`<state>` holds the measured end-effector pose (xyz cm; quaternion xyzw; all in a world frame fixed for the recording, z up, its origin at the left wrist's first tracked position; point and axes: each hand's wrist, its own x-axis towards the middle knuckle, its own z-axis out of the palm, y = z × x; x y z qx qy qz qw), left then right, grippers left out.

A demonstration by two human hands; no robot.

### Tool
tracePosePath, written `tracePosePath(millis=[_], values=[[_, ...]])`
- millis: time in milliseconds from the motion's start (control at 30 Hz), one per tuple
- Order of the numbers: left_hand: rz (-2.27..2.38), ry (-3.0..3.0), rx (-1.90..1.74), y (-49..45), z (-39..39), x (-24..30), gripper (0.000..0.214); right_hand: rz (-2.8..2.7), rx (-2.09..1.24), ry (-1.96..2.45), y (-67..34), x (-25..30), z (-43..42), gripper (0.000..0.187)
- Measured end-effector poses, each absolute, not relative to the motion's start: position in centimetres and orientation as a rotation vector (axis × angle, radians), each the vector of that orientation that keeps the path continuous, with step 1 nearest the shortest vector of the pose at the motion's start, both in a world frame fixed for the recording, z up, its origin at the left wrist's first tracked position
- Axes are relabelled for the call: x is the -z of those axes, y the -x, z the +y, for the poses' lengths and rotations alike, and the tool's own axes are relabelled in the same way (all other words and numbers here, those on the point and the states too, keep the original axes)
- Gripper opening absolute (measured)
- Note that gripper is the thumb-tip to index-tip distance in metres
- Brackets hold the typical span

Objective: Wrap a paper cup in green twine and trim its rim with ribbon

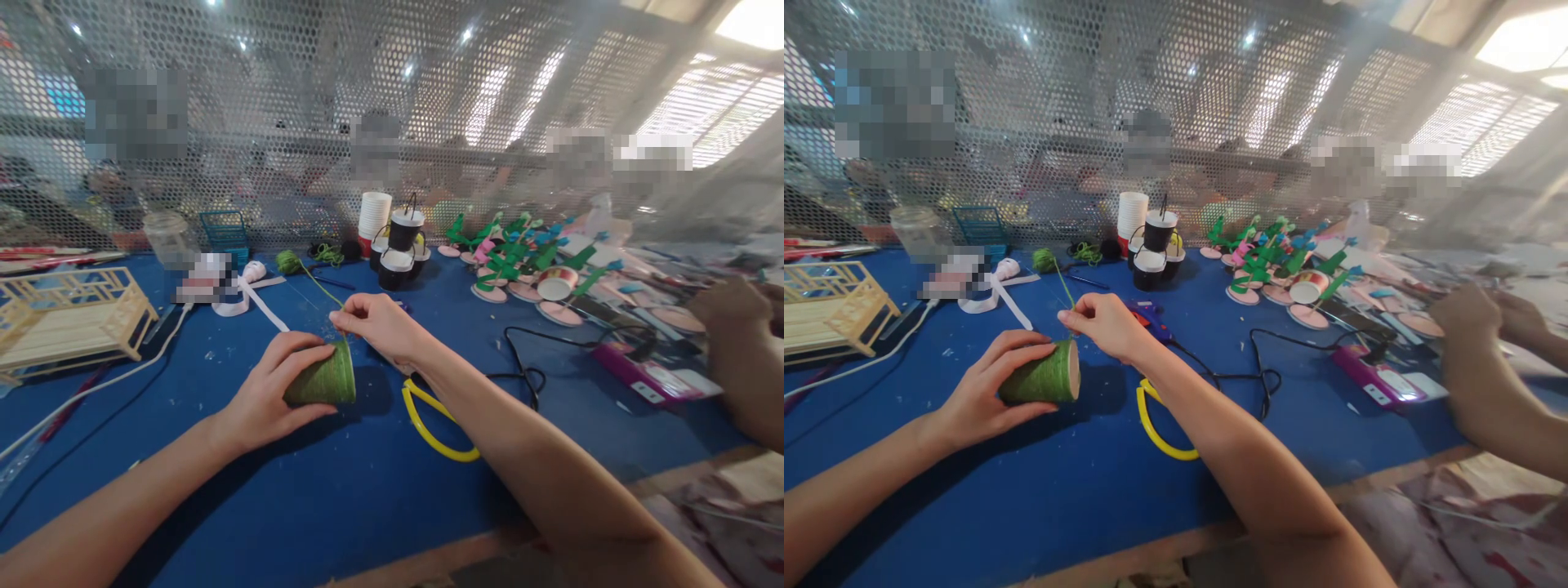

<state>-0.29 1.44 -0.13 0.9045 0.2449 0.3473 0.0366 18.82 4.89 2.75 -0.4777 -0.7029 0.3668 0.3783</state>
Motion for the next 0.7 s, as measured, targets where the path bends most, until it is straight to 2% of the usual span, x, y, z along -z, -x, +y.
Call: tracePosePath(millis=[700], values=[[0.675, -2.875, -1.214, 0.31, 1.38, -0.15, 0.049, -1.743, -1.107, 1.234, -18.28, -2.9, 4.32, 0.027]])
